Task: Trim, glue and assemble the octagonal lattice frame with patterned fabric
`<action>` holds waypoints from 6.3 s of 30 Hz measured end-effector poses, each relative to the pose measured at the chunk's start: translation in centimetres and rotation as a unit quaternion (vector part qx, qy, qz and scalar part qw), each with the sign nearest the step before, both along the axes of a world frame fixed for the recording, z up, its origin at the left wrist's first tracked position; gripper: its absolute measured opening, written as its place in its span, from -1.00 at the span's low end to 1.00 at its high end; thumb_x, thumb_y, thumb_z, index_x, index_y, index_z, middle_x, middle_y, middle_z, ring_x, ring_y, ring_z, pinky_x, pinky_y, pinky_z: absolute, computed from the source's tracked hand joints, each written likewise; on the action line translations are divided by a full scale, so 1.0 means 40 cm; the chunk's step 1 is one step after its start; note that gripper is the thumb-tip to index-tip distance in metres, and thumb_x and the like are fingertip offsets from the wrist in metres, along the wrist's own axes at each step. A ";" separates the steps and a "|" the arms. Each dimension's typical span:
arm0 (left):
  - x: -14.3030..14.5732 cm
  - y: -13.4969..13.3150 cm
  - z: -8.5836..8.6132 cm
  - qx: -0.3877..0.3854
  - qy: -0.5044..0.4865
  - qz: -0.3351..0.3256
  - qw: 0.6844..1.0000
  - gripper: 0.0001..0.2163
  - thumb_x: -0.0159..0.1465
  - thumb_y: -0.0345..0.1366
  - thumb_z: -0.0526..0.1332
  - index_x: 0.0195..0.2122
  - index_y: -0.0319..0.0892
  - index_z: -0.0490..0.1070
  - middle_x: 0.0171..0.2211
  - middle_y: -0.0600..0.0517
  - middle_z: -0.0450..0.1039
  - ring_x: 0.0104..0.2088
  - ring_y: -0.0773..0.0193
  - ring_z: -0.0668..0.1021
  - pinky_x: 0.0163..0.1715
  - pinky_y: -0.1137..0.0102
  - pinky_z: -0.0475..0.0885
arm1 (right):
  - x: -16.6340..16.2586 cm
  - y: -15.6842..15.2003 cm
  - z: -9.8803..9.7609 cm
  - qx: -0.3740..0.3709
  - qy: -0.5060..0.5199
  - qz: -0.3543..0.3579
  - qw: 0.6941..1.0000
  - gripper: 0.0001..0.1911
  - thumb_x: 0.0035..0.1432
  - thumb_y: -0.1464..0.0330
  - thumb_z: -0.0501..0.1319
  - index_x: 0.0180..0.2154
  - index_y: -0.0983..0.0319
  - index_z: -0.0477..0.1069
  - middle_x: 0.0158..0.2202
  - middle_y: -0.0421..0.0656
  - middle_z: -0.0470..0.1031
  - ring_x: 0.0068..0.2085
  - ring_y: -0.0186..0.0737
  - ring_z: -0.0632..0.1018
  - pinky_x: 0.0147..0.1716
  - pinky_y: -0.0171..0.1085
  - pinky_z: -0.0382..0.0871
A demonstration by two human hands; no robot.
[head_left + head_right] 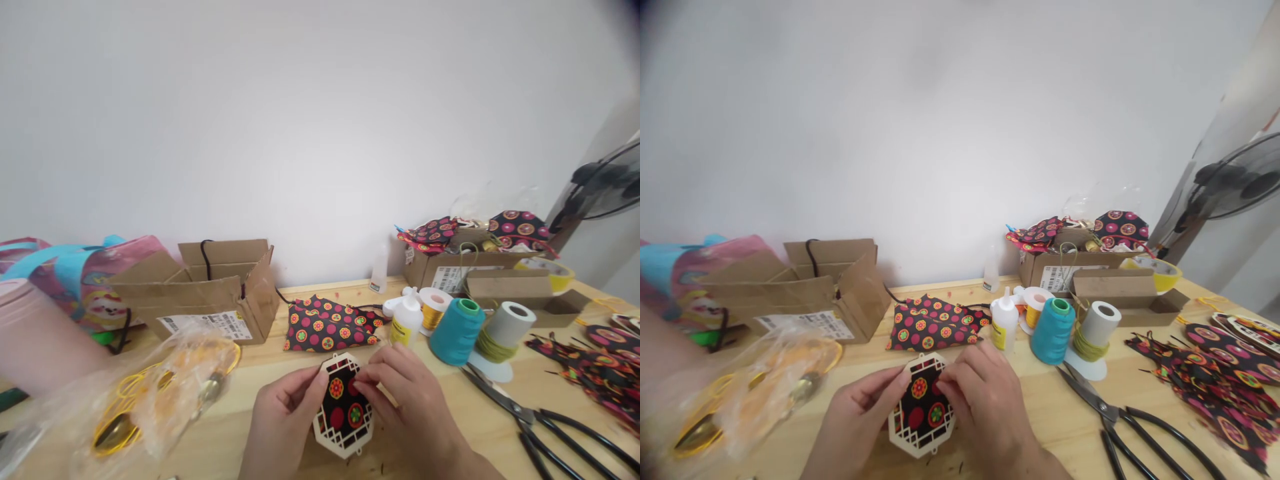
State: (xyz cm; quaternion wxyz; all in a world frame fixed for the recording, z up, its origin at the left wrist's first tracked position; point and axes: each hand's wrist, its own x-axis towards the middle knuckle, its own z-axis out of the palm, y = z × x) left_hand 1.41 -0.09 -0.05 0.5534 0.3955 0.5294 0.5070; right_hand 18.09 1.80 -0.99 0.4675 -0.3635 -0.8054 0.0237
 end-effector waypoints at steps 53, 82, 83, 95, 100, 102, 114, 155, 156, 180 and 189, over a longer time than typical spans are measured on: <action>-0.037 0.007 0.022 0.007 -0.062 0.158 0.986 -0.65 -0.05 -0.16 0.32 -0.26 -0.26 0.49 -0.44 -0.01 0.60 -0.43 0.21 0.58 -0.45 0.40 0.49 | 0.056 -0.024 0.046 0.017 0.129 0.008 0.992 -0.86 0.06 0.53 0.12 -0.42 0.19 0.21 -0.41 -0.21 0.21 -0.42 -0.32 0.30 -0.44 -0.31 0.20; 0.020 -0.006 -0.001 -0.115 -0.051 -0.102 0.987 -0.64 -0.07 0.00 0.27 -0.58 -0.27 0.49 -0.58 -0.08 0.58 -0.60 0.30 0.57 -0.70 0.56 0.34 | -0.033 0.003 -0.015 -0.561 0.287 0.057 0.774 -0.46 -0.31 -0.09 0.25 -0.76 0.23 0.19 -0.84 -0.34 0.18 -0.74 -0.52 0.10 -0.72 -0.40 -0.10; 0.020 -0.006 0.000 -0.119 -0.056 -0.101 0.986 -0.64 -0.07 0.01 0.28 -0.58 -0.27 0.49 -0.57 -0.08 0.58 -0.59 0.30 0.57 -0.70 0.57 0.34 | -0.032 0.005 -0.017 -0.564 0.285 0.056 0.773 -0.46 -0.31 -0.10 0.24 -0.76 0.23 0.19 -0.84 -0.34 0.17 -0.75 -0.52 0.09 -0.72 -0.40 -0.10; 0.021 -0.007 -0.015 -0.074 -0.001 -0.147 0.986 -0.60 -0.01 0.01 0.23 -0.52 -0.32 0.53 -0.57 -0.10 0.57 -0.60 0.37 0.52 -0.67 0.59 0.32 | -0.038 -0.005 -0.012 -0.532 0.268 0.071 0.800 -0.50 -0.34 -0.04 0.28 -0.68 0.27 0.25 -0.70 -0.31 0.16 -0.61 -0.45 0.14 -0.63 -0.38 -0.03; 0.024 -0.011 -0.012 -0.054 0.006 -0.127 0.990 -0.62 -0.03 0.00 0.25 -0.53 -0.29 0.53 -0.61 -0.03 0.55 -0.62 0.39 0.48 -0.68 0.58 0.30 | -0.037 -0.008 -0.009 -0.528 0.257 0.087 0.805 -0.51 -0.30 -0.03 0.26 -0.65 0.29 0.28 -0.68 -0.30 0.16 -0.60 -0.44 0.13 -0.62 -0.38 -0.04; 0.024 -0.013 -0.008 -0.045 0.000 -0.124 0.991 -0.64 -0.06 0.00 0.26 -0.61 -0.27 0.51 -0.67 0.01 0.53 -0.65 0.41 0.46 -0.68 0.57 0.30 | -0.034 -0.008 -0.006 -0.517 0.244 0.091 0.815 -0.50 -0.25 -0.04 0.23 -0.61 0.31 0.30 -0.65 -0.29 0.16 -0.58 -0.42 0.14 -0.60 -0.38 -0.02; 0.013 -0.014 0.020 -0.025 0.006 -0.081 0.996 -0.66 -0.03 -0.03 0.27 -0.50 -0.27 0.55 -0.63 -0.03 0.53 -0.60 0.32 0.49 -0.65 0.53 0.36 | -0.019 -0.005 0.006 -0.451 0.241 0.089 0.855 -0.51 0.00 -0.03 0.08 -0.65 0.26 0.26 -0.65 -0.26 0.23 -0.55 -0.36 0.24 -0.57 -0.38 0.09; 0.019 -0.019 0.016 -0.103 -0.050 -0.055 0.992 -0.70 -0.07 -0.05 0.30 -0.65 -0.24 0.46 -0.67 0.06 0.46 -0.55 0.29 0.43 -0.45 0.42 0.33 | -0.019 -0.005 0.021 -0.539 0.331 0.113 0.767 -0.44 -0.17 -0.11 0.16 -0.70 0.28 0.34 -0.72 -0.28 0.25 -0.62 -0.41 0.23 -0.60 -0.41 0.08; 0.019 -0.019 0.015 -0.113 -0.053 -0.026 0.992 -0.71 -0.10 -0.07 0.32 -0.65 -0.23 0.45 -0.67 0.06 0.47 -0.54 0.27 0.45 -0.44 0.40 0.34 | -0.020 -0.004 0.021 -0.544 0.329 0.106 0.765 -0.45 -0.21 -0.11 0.18 -0.72 0.28 0.31 -0.73 -0.29 0.23 -0.63 -0.42 0.21 -0.61 -0.40 0.06; -0.018 0.001 -0.011 -0.149 -0.362 -0.082 0.917 -0.78 -0.11 -0.28 0.38 -0.64 -0.19 0.31 -0.67 0.19 0.29 -0.70 0.51 0.33 -0.81 0.66 0.18 | -0.004 0.012 0.016 -0.475 0.318 0.059 0.818 -0.41 -0.14 -0.11 0.13 -0.81 0.24 0.20 -0.82 -0.36 0.01 -0.71 -0.48 0.04 -0.68 -0.37 -0.14; 0.004 -0.002 -0.076 -0.251 -0.342 -0.308 0.851 -0.63 -0.07 -0.02 0.29 -0.73 -0.18 0.24 -0.78 0.14 0.25 -0.77 0.50 0.32 -0.80 0.63 0.10 | -0.030 -0.010 0.018 -0.457 0.323 0.192 0.806 -0.68 -0.12 0.12 0.26 -0.39 0.22 0.51 -0.47 -0.19 0.40 -0.44 -0.31 0.35 -0.44 -0.32 0.23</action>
